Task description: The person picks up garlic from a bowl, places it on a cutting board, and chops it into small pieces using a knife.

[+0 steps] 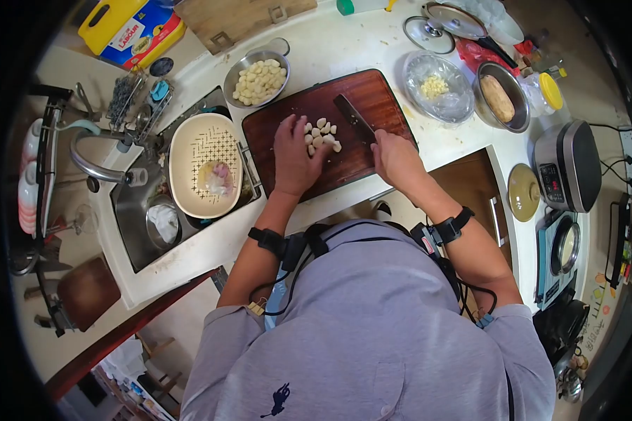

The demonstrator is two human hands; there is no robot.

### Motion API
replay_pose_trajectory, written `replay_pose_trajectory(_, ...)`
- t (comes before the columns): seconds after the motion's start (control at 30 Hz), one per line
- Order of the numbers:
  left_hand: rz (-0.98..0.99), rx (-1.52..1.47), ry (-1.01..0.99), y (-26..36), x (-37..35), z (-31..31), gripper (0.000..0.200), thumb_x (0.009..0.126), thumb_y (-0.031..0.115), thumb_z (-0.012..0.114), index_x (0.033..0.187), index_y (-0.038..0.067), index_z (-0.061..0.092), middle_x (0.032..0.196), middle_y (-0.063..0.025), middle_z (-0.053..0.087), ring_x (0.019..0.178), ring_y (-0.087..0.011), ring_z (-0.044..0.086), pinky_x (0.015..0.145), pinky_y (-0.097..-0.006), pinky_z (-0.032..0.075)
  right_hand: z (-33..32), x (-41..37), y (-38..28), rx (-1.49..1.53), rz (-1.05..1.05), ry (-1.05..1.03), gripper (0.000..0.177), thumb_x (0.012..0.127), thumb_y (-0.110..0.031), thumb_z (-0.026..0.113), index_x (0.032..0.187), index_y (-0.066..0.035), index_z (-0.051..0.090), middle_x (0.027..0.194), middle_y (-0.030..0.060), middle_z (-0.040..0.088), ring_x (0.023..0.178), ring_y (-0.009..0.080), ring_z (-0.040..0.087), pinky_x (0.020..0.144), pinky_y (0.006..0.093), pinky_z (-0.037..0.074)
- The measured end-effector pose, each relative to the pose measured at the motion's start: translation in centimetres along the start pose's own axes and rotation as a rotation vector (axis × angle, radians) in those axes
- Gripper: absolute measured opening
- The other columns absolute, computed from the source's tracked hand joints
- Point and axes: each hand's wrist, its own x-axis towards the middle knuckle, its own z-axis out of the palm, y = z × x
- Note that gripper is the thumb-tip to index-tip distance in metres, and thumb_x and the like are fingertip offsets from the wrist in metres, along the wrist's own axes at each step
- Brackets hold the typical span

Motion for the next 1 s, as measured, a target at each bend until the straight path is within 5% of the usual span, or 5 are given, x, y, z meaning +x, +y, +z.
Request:
replay_pose_trajectory(0.13, 0.001, 0.128, -0.102, 0.9, -0.5, 1.7, 0.074, 0.085, 0.043, 0.084, 0.139, 0.002, 0.056, 0.145, -0.0198, 0.051, 0.141, -0.04, 0.044, 0.118, -0.0675, 0.03, 0.7, 0.4, -0.3, 0.07, -0.055, 0.076, 0.015, 0.102, -0.013, 0.057, 0.102, 0.002, 0.059, 0.089, 0.0286, 0.071, 0.084, 0.0494, 0.07, 0.076, 0.0573, 0.056)
replay_pose_trajectory(0.23, -0.002, 0.083, -0.077, 0.5, -0.1, 3.0, 0.07, 0.086, 0.04, 0.084, 0.139, 0.004, 0.056, 0.143, -0.0164, 0.052, 0.14, -0.0357, 0.046, 0.119, -0.0692, 0.028, 1.2, 0.9, -0.6, 0.057, -0.031, 0.041, 0.013, 0.101, -0.013, 0.059, 0.104, 0.0, 0.059, 0.087, 0.0287, 0.069, 0.085, 0.0497, 0.068, 0.075, 0.0579, 0.054)
replay_pose_trajectory(1.0, -0.024, -0.032, -0.005, 0.0, -0.5, 3.4, 0.046, 0.091, 0.025, 0.076, 0.131, 0.007, 0.061, 0.134, -0.0124, 0.06, 0.134, -0.0331, 0.053, 0.123, -0.0607, 0.028, 1.9, 3.4, -2.4, -0.113, -0.083, -0.116, 0.014, 0.094, -0.007, 0.061, 0.102, 0.003, 0.059, 0.092, 0.0303, 0.072, 0.088, 0.0491, 0.072, 0.079, 0.0565, 0.058)
